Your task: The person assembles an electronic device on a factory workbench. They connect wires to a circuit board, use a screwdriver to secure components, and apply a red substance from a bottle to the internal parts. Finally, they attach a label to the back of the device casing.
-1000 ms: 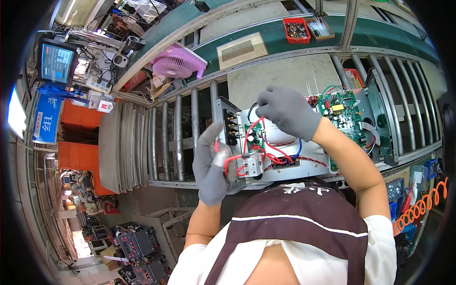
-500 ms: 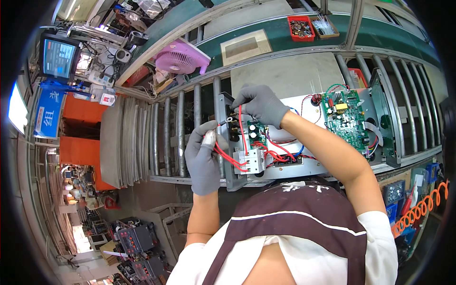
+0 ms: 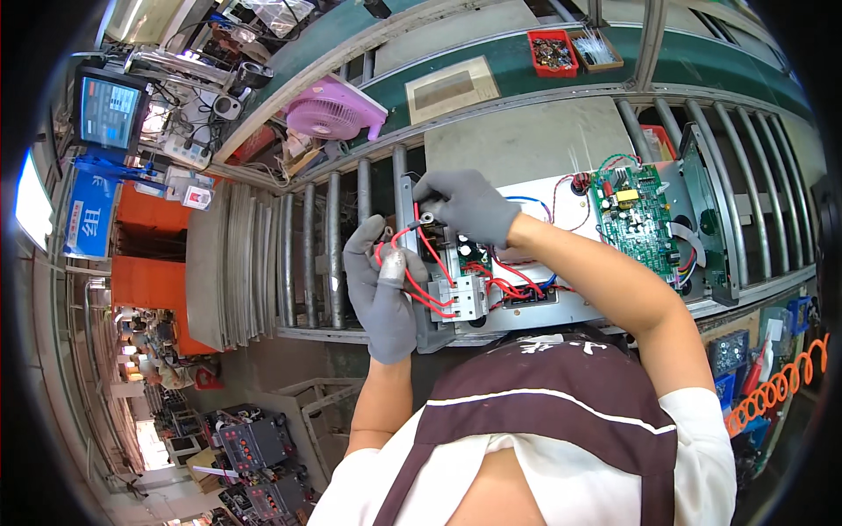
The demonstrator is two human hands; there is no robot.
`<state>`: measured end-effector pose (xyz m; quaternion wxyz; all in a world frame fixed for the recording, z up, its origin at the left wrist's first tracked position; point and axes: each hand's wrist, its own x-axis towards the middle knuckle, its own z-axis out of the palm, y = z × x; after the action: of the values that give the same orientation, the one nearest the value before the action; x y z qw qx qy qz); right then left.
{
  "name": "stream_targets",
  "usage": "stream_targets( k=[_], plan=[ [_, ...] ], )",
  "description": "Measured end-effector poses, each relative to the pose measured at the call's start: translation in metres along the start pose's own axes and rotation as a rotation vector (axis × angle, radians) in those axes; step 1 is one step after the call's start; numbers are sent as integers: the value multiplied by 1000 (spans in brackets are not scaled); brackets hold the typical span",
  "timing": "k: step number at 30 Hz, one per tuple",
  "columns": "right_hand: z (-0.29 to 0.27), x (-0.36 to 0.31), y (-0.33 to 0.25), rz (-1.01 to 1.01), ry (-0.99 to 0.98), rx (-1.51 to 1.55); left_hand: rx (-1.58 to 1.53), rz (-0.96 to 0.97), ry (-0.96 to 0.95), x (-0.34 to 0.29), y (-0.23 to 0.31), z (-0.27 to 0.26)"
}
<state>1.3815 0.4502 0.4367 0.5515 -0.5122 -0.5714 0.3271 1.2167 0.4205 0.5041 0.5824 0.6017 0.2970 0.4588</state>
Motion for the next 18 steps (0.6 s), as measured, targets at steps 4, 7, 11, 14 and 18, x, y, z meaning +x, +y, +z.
stream_targets(
  k=[4,7,11,14,18],
  plan=[
    [-27,-10,-31,117,-35,222,54,-29,-25,1,8,3],
    [-36,-20,-58,-487,64,-256,83,-17,-64,6,7,6],
    [-38,-29,-64,-552,-22,-447,157,31,-132,8,9,7],
    [-46,-35,-51,-510,125,-465,367,62,-75,6,13,5],
    [-38,-39,-4,-168,91,-331,773,151,29,7,10,4]
  ],
)
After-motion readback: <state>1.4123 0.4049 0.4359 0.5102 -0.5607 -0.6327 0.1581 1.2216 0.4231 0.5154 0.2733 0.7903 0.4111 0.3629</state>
